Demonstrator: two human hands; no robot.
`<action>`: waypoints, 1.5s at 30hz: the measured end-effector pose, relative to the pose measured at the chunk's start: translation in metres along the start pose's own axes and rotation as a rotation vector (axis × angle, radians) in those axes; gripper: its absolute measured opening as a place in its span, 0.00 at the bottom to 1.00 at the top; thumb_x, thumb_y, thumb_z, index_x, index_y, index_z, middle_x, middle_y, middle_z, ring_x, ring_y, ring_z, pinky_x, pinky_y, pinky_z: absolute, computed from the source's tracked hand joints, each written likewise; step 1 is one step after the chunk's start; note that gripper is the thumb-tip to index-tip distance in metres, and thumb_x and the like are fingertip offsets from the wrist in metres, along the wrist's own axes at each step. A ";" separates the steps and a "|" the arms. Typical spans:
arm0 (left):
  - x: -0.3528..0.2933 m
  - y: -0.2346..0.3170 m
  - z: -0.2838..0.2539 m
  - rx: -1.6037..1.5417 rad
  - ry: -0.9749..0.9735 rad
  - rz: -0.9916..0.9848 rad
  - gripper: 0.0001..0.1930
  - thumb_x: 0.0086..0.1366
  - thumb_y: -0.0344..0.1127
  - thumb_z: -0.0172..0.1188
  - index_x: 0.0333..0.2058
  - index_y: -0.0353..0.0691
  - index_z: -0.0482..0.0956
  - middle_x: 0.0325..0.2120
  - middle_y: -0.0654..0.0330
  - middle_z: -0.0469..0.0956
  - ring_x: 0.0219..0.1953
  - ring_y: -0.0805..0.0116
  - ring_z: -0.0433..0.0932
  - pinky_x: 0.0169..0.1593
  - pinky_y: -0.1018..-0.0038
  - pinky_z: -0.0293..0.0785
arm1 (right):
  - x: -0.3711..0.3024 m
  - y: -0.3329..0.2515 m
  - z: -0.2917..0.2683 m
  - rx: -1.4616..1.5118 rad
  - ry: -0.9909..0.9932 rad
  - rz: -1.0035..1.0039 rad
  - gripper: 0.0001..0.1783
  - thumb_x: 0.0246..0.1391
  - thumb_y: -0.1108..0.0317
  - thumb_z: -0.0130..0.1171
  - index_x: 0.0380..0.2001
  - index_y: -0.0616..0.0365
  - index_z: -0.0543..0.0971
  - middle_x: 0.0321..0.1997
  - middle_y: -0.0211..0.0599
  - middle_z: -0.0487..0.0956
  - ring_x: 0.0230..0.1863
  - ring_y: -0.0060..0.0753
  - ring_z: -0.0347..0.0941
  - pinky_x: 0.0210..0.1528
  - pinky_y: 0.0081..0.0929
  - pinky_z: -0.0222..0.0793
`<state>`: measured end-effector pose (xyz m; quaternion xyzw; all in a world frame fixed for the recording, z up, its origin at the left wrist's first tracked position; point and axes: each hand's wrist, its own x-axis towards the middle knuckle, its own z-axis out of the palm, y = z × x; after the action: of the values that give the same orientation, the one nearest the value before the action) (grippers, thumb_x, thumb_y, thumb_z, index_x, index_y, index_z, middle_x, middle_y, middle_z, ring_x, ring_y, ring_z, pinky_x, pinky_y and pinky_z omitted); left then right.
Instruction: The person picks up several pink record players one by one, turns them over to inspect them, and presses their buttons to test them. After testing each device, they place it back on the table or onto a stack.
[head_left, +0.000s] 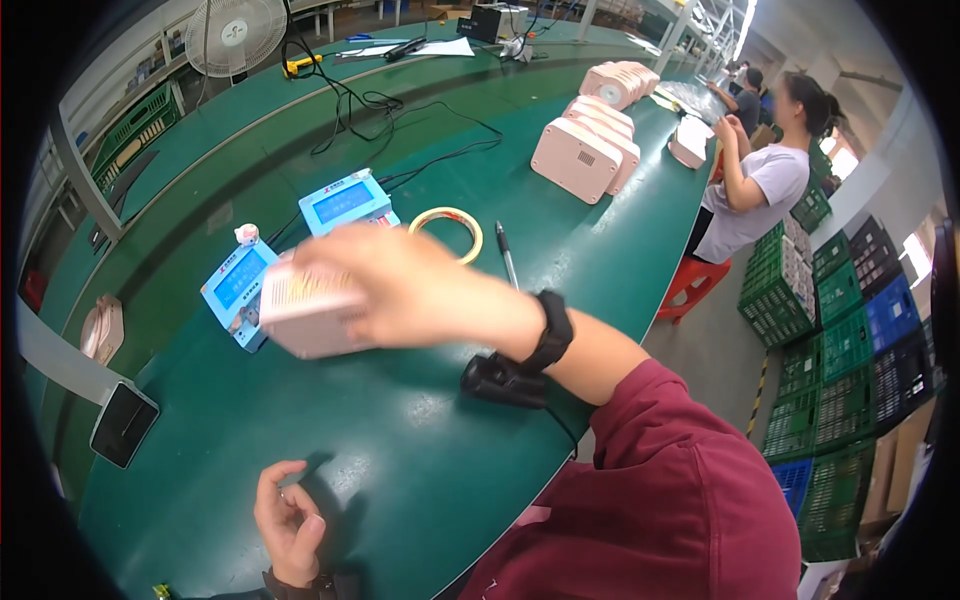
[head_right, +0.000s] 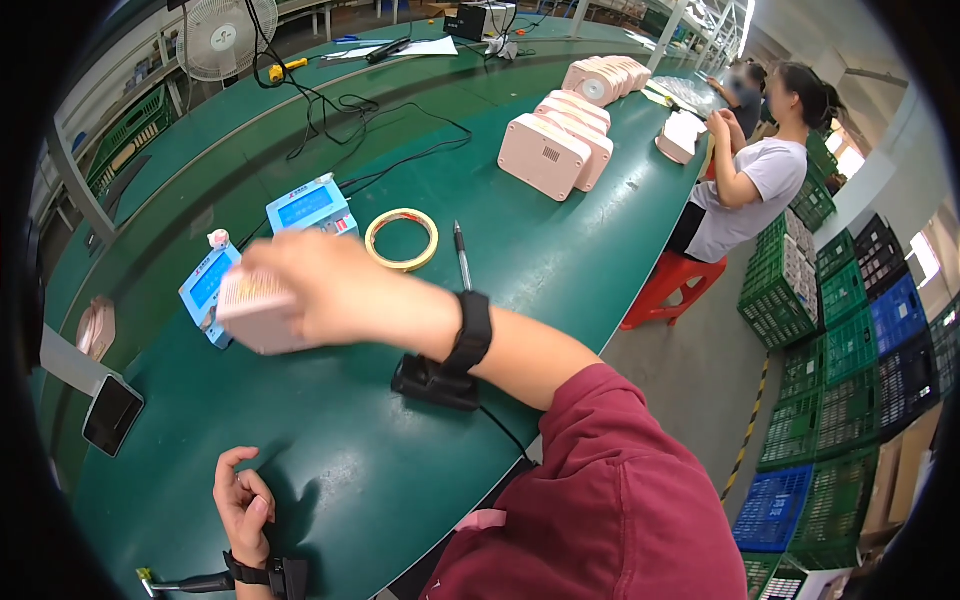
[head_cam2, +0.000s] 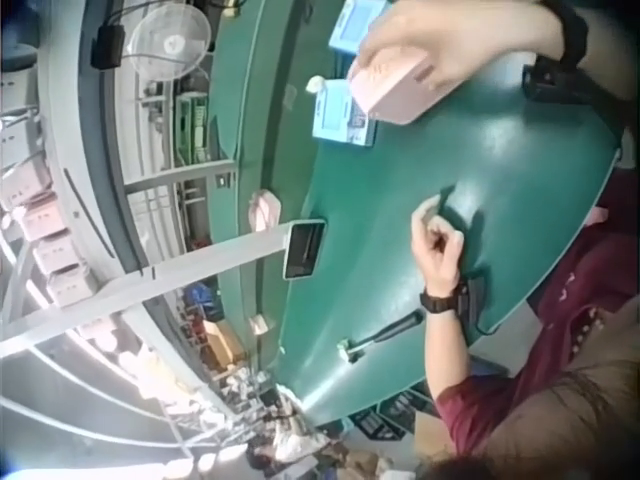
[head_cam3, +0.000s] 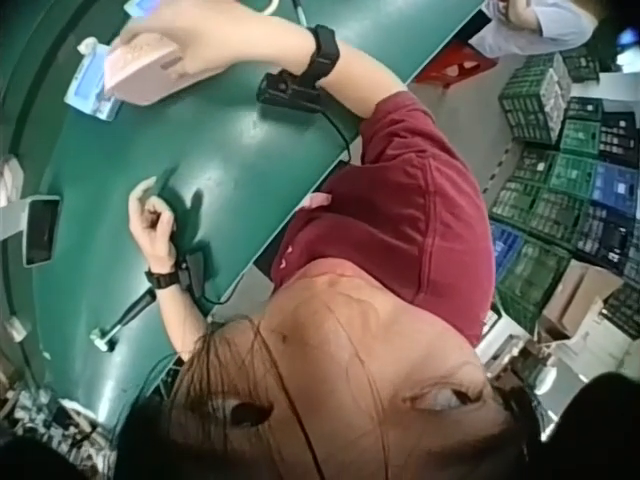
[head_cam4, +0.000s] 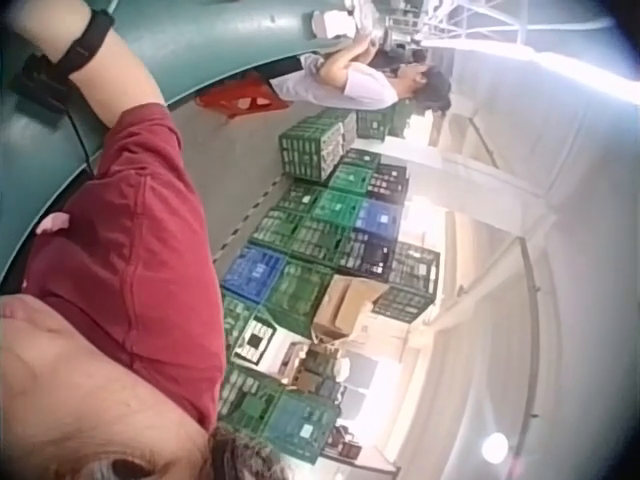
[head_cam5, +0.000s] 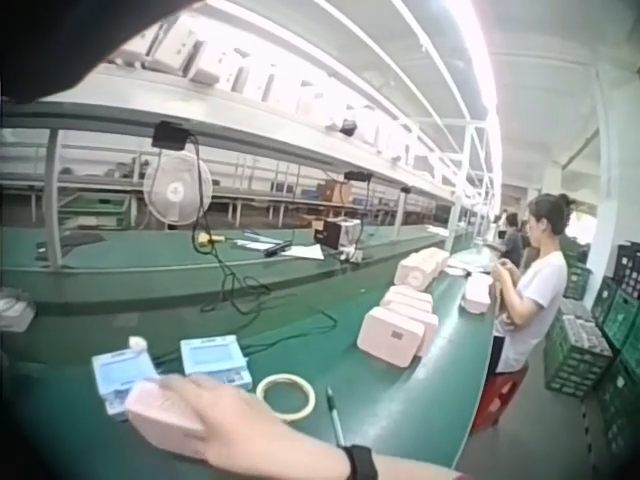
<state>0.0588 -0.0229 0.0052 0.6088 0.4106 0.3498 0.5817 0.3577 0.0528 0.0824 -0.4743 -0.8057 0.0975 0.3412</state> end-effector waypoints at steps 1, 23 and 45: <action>0.000 0.000 0.000 0.003 0.005 -0.003 0.33 0.49 0.48 0.65 0.49 0.32 0.67 0.14 0.69 0.66 0.18 0.82 0.63 0.24 0.85 0.55 | 0.003 0.005 -0.011 -0.008 0.072 -0.020 0.35 0.29 0.74 0.68 0.49 0.54 0.74 0.45 0.46 0.77 0.48 0.50 0.74 0.50 0.36 0.71; 0.001 -0.009 -0.002 0.064 0.025 0.048 0.33 0.53 0.51 0.62 0.49 0.32 0.65 0.12 0.67 0.64 0.13 0.81 0.61 0.17 0.85 0.55 | -0.055 0.179 -0.137 -0.608 0.400 0.813 0.46 0.19 0.74 0.75 0.53 0.45 0.74 0.47 0.37 0.79 0.53 0.47 0.72 0.53 0.38 0.70; 0.000 -0.007 -0.001 0.052 0.004 0.031 0.33 0.52 0.52 0.63 0.49 0.33 0.66 0.12 0.67 0.64 0.13 0.80 0.62 0.18 0.85 0.56 | -0.058 0.205 -0.109 -0.806 0.745 0.873 0.37 0.30 0.73 0.69 0.51 0.38 0.77 0.50 0.31 0.78 0.54 0.45 0.67 0.57 0.38 0.62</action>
<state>0.0575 -0.0225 -0.0020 0.6294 0.4115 0.3492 0.5592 0.5892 0.0955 0.0389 -0.8458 -0.3442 -0.2498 0.3220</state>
